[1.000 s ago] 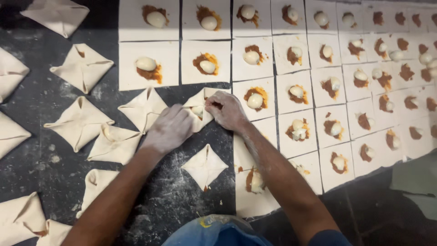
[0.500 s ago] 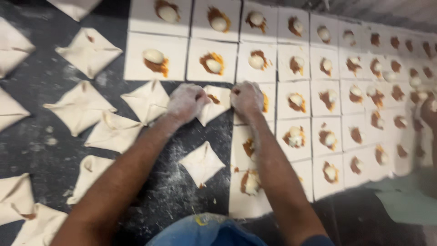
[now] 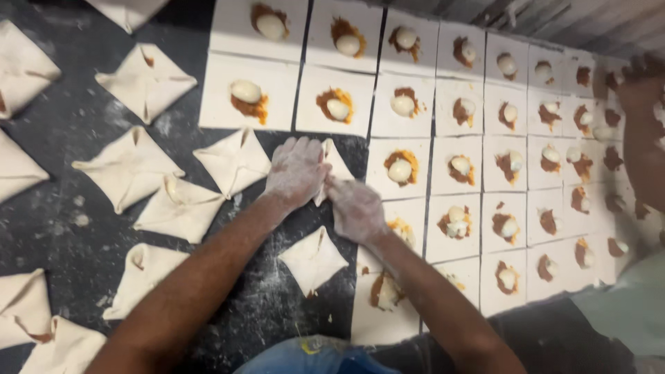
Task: The person folds square pieces of dough over a filling containing a white rounded component, pressing the corners together by hand on a dark work surface.
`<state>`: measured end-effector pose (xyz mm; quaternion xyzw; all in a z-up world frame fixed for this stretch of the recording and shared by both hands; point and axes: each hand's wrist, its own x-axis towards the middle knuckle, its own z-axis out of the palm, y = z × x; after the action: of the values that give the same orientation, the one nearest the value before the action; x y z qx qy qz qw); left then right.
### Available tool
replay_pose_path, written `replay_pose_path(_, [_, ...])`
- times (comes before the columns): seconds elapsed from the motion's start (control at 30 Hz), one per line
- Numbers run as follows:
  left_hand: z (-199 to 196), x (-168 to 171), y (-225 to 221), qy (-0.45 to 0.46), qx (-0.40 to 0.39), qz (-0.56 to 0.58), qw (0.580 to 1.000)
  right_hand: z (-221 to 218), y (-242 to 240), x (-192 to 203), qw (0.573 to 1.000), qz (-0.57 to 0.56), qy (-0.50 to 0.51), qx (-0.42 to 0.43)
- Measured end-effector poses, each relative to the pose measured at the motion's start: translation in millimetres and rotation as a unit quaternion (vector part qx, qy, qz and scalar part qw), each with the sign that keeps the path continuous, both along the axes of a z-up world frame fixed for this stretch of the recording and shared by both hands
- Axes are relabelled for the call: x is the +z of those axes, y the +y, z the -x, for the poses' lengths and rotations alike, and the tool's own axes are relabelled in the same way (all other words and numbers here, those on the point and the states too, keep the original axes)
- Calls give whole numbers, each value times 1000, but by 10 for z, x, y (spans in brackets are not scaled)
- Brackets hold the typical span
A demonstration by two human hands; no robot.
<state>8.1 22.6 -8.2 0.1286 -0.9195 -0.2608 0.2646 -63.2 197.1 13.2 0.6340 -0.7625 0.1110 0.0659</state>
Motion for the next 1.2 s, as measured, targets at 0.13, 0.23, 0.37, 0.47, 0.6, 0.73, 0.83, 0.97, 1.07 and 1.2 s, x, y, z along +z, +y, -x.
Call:
replay_pose_path(0.13, [83,179,-159,-143,-7,-125,982,78,-83,127,979,181,-87,24])
replay_pose_path(0.23, [46,340,-755,-206,5,-296,933,165,-187,207,964,232,-132,-4])
replay_pose_path(0.37, [-150,428,-1819,-168,159,136,964,354,-491,345,950,270,-154,-36])
replay_pose_path(0.47, [0,381,-2234,-321,192,166,912,448,-1032,294,991,117,-57,-39])
replay_pose_path(0.6, [153,180,-2348,-270,145,43,951,530,-1488,96,999,30,-42,3])
replay_pose_path(0.73, [75,204,-2340,-151,66,-72,984,575,-1627,106,995,-87,-47,-18])
replay_pose_path(0.83, [2,297,-2126,-58,-44,-75,995,701,-1801,139,990,-84,-100,-46])
replay_pose_path(0.97, [-42,324,-1992,-57,-121,12,991,948,-2134,84,963,-15,-265,42])
replay_pose_path(1.07, [-17,319,-1884,-119,-66,64,989,1005,-2289,116,911,-36,-411,19])
replay_pose_path(1.2, [-55,284,-1930,-114,-53,53,991,955,-2348,44,931,-53,-360,-25])
